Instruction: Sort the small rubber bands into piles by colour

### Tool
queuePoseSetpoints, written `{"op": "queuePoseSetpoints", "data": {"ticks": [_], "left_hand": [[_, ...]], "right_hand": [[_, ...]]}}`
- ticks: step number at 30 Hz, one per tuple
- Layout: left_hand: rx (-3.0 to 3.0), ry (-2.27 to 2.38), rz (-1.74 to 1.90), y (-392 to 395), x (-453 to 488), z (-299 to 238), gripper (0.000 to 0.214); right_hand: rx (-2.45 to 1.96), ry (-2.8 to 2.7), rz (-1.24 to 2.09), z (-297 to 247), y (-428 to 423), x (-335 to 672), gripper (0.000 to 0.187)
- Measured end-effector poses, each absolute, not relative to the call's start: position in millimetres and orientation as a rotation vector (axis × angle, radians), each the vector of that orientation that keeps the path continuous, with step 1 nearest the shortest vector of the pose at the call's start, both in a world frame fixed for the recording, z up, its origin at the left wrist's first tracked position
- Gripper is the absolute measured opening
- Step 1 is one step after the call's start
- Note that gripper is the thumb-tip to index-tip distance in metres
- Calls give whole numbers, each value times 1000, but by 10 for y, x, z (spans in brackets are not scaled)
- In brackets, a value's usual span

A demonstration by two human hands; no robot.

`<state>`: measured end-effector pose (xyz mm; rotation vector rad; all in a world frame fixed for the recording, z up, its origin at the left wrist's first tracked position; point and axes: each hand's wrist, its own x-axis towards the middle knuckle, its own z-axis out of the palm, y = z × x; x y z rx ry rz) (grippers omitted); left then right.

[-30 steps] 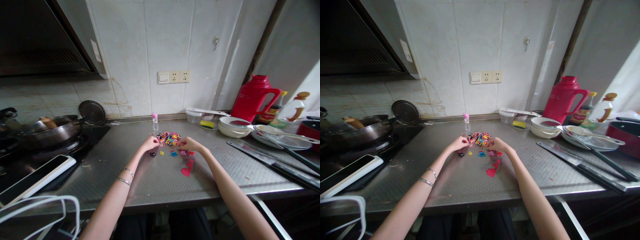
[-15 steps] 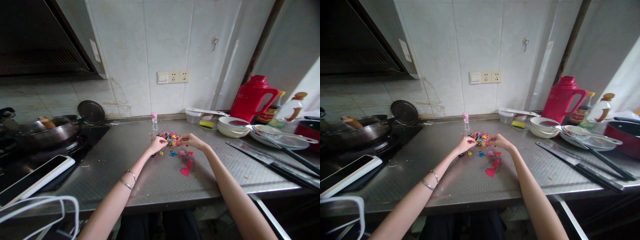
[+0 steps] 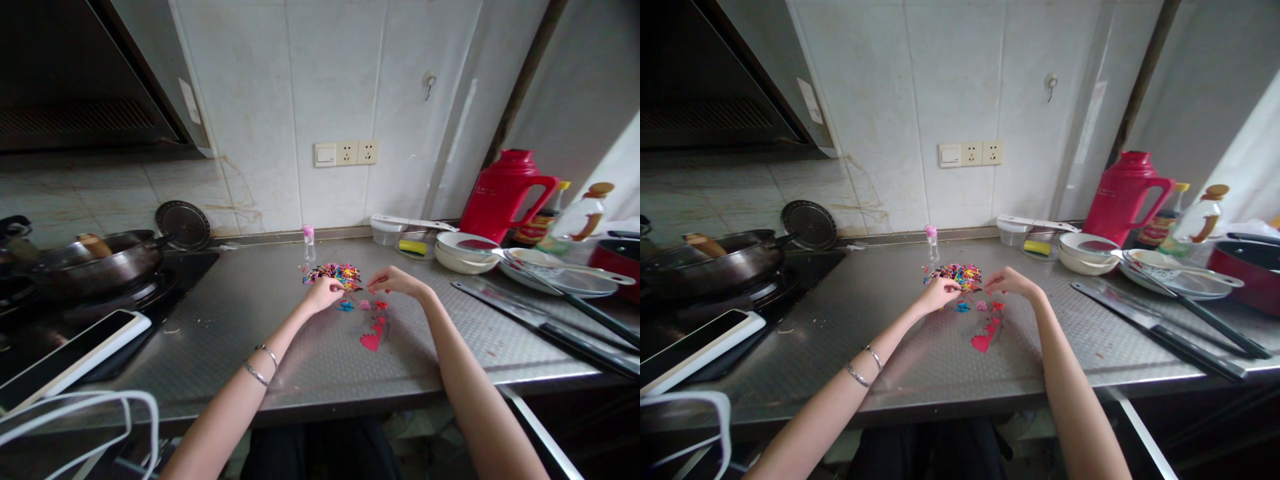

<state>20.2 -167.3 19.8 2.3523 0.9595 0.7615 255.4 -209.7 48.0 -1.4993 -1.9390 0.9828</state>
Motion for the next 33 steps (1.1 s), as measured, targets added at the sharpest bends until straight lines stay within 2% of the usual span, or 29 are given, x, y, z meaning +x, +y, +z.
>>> {"op": "queuePoseSetpoints", "data": {"ticks": [15, 25, 33], "left_hand": [[2719, 1126, 667, -1805, 402, 212, 22], [2706, 1246, 561, -1813, 495, 299, 18], [2635, 1390, 439, -1799, 672, 323, 18]], "right_hand": [[-1679, -2013, 1051, 381, -2094, 2812, 27], [-1696, -1852, 907, 311, -2009, 2851, 26], [-1714, -1861, 915, 256, -1979, 2847, 27]]}}
